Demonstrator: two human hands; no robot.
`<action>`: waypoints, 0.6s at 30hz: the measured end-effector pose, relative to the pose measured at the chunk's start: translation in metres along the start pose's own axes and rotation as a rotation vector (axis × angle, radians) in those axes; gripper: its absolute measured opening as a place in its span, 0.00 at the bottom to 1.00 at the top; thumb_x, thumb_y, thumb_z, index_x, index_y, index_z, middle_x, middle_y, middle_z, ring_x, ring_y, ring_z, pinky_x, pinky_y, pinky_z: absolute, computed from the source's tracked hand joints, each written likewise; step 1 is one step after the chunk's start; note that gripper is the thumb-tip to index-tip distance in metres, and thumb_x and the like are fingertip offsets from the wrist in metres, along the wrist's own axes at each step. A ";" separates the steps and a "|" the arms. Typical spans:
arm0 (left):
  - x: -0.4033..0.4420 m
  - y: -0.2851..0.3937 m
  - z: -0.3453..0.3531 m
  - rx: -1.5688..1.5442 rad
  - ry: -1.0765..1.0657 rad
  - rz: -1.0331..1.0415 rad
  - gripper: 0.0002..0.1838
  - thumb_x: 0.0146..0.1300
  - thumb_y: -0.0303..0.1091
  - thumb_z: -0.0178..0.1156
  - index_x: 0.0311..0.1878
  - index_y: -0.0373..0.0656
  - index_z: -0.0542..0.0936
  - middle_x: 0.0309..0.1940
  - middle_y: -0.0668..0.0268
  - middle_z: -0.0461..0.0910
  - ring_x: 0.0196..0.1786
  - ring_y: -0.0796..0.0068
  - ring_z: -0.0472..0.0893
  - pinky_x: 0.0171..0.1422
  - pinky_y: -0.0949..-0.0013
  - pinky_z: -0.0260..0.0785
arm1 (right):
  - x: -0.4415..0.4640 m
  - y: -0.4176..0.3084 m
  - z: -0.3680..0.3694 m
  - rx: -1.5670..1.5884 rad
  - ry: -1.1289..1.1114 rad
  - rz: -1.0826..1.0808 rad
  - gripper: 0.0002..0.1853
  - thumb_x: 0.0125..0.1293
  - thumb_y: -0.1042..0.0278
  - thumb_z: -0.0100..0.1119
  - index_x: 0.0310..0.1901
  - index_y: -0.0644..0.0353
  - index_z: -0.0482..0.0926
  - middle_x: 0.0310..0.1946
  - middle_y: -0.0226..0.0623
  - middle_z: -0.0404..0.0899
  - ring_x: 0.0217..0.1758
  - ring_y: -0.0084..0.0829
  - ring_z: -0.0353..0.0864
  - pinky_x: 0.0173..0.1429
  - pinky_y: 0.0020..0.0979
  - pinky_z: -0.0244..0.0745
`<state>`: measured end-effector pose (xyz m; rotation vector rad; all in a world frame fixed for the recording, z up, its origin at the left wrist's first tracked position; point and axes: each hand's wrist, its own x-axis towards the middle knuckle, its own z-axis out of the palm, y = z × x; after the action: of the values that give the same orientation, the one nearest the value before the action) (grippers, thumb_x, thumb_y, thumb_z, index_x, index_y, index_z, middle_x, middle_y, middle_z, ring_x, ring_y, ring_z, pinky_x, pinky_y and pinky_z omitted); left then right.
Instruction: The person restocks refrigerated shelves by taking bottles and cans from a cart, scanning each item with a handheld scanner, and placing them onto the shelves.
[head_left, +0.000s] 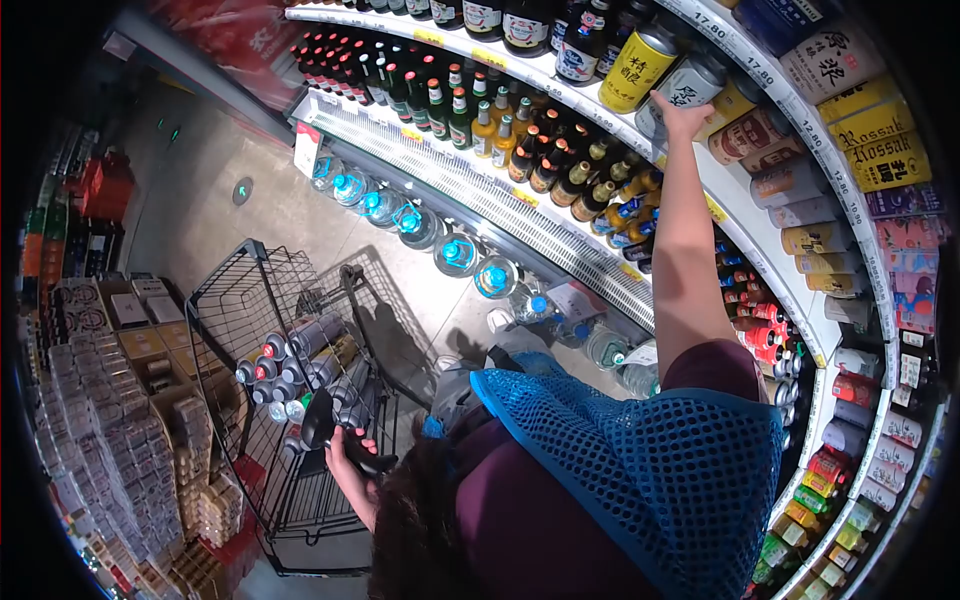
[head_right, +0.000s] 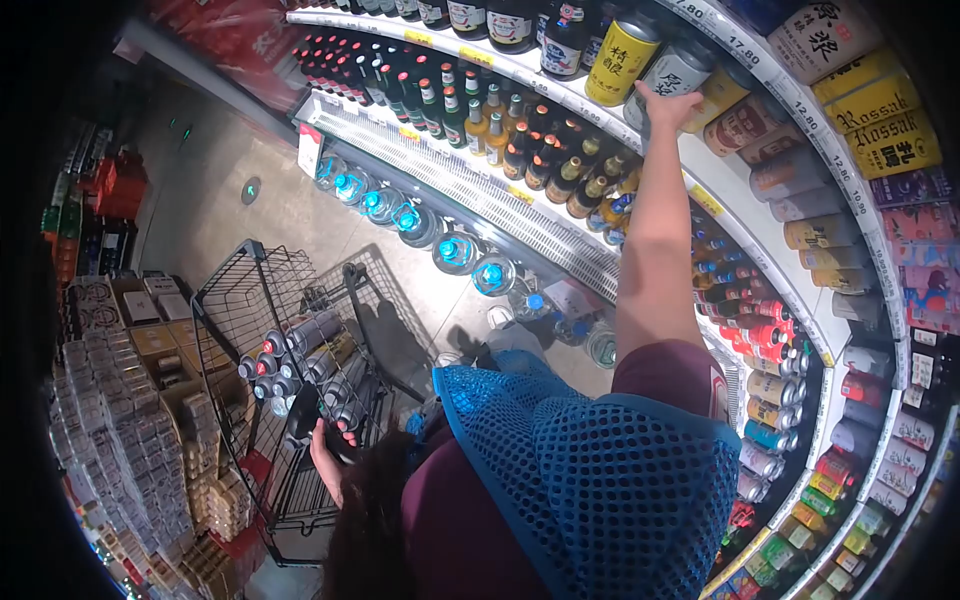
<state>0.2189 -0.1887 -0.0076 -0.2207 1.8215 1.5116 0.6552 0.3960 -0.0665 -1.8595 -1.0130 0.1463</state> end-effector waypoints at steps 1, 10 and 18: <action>0.001 0.000 0.004 0.013 0.001 -0.004 0.15 0.63 0.43 0.54 0.33 0.38 0.73 0.24 0.66 0.75 0.21 0.77 0.73 0.25 0.76 0.65 | 0.002 -0.003 0.001 0.021 -0.010 0.007 0.53 0.27 0.54 0.81 0.55 0.66 0.57 0.53 0.51 0.67 0.56 0.43 0.70 0.60 0.37 0.66; 0.001 0.006 0.038 0.033 -0.031 -0.014 0.14 0.63 0.42 0.54 0.34 0.38 0.72 0.25 0.64 0.75 0.21 0.77 0.73 0.25 0.76 0.65 | -0.010 0.009 -0.001 0.086 0.127 -0.120 0.55 0.29 0.57 0.81 0.57 0.66 0.54 0.53 0.55 0.69 0.56 0.50 0.71 0.60 0.40 0.68; 0.011 0.009 0.048 0.014 -0.056 0.003 0.15 0.63 0.41 0.56 0.38 0.36 0.71 0.27 0.59 0.76 0.19 0.73 0.75 0.22 0.74 0.68 | -0.011 -0.004 -0.009 -0.095 0.009 0.015 0.53 0.29 0.51 0.80 0.54 0.66 0.56 0.49 0.56 0.72 0.53 0.50 0.74 0.57 0.40 0.70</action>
<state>0.2265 -0.1393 -0.0092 -0.1672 1.7885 1.4916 0.6500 0.3830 -0.0618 -1.9527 -1.0158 0.1002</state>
